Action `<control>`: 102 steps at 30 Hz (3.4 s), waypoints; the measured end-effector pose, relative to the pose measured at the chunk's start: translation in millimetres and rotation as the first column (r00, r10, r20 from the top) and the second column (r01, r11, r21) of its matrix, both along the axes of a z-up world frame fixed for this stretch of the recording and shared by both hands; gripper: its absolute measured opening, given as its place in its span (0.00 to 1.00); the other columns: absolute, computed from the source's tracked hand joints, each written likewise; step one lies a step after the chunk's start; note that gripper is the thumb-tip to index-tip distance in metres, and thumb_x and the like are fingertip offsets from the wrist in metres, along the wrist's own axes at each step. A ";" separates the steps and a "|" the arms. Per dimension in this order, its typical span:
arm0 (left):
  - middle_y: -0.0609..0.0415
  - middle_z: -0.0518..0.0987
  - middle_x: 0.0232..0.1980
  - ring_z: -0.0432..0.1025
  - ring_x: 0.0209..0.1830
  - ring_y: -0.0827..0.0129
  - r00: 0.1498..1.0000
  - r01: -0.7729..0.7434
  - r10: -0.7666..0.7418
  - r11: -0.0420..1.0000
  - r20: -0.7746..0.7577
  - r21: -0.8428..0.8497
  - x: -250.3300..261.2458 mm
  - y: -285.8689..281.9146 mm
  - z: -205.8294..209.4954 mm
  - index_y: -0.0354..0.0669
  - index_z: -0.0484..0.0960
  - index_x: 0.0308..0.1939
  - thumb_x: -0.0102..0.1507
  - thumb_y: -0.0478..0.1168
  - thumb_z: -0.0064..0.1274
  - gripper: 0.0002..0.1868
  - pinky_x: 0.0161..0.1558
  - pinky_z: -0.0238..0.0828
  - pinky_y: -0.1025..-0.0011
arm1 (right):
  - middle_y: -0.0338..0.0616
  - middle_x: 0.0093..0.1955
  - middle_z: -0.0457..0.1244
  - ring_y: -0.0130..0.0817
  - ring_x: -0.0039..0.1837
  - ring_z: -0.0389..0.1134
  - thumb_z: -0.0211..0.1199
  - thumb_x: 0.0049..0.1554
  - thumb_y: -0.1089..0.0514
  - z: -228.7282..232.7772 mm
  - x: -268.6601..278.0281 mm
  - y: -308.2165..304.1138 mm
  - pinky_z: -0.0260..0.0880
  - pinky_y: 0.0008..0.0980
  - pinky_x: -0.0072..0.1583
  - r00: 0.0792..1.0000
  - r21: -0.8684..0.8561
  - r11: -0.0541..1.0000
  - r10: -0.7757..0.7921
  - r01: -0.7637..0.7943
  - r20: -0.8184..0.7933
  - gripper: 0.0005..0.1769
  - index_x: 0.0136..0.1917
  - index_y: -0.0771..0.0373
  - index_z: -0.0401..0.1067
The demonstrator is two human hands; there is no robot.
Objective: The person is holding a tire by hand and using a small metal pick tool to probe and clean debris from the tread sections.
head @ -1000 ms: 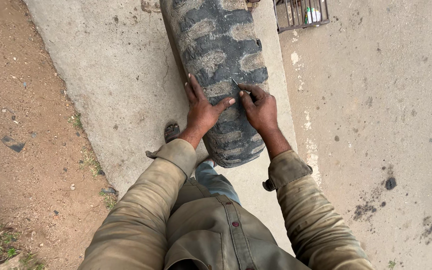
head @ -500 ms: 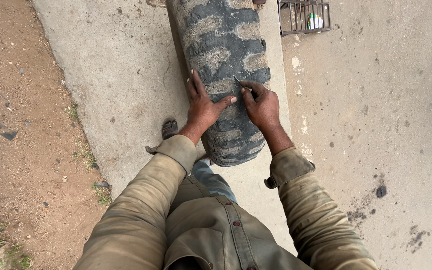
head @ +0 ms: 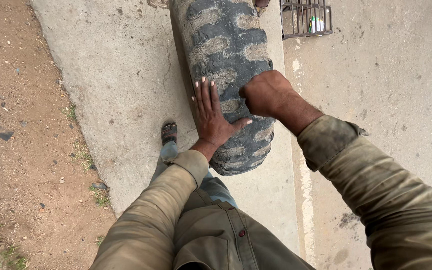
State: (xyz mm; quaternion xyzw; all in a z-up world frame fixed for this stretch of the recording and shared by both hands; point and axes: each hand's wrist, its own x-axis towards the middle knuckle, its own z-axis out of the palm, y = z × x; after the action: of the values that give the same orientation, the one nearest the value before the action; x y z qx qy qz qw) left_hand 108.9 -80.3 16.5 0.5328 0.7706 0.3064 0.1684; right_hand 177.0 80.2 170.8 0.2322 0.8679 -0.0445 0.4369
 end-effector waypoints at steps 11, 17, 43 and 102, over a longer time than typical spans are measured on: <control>0.35 0.46 0.84 0.39 0.87 0.38 0.999 -0.044 0.042 0.983 0.014 0.180 0.8 3.9 -0.8 0.36 0.43 0.82 0.57 0.84 0.55 0.71 0.83 0.39 0.34 | 0.39 0.44 0.73 0.31 0.42 0.76 0.65 0.64 0.55 -64.3 93.7 -17.1 0.76 0.31 0.45 0.489 -0.463 0.811 -0.585 0.359 -0.647 0.13 0.62 0.53 0.79; 0.36 0.45 0.85 0.39 0.87 0.39 0.999 -0.053 0.052 0.984 0.011 0.169 -1.9 14.6 -1.1 0.37 0.42 0.82 0.59 0.84 0.53 0.70 0.83 0.38 0.35 | 0.38 0.36 0.71 0.30 0.29 0.69 0.61 0.65 0.54 -33.6 70.7 -6.6 0.67 0.32 0.32 0.780 -0.076 0.989 -0.146 0.126 -0.609 0.14 0.63 0.53 0.79; 0.36 0.46 0.87 0.38 0.89 0.38 0.992 -0.024 0.007 0.989 0.124 0.143 -7.8 42.8 1.0 0.36 0.45 0.84 0.74 0.62 0.35 0.44 0.86 0.36 0.37 | 0.44 0.38 0.72 0.32 0.33 0.72 0.66 0.63 0.59 -97.5 49.7 -66.6 0.70 0.32 0.37 0.297 -0.005 0.700 -0.309 0.714 -0.903 0.14 0.63 0.56 0.79; 0.44 0.42 0.89 0.37 0.88 0.47 0.998 -0.053 0.045 0.979 0.045 0.198 -17.2 60.3 -25.1 0.43 0.42 0.86 0.75 0.58 0.31 0.40 0.88 0.36 0.40 | 0.48 0.48 0.73 0.32 0.48 0.71 0.63 0.66 0.55 -118.4 117.7 -63.6 0.74 0.31 0.50 -0.278 -0.634 0.200 -0.772 0.747 -0.571 0.14 0.63 0.60 0.78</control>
State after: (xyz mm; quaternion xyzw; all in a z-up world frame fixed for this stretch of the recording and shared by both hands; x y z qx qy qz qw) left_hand 91.7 -19.9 -8.6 0.5216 0.7455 0.3967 0.1219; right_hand 294.7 16.6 52.4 0.6607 0.5876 -0.4280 -0.1872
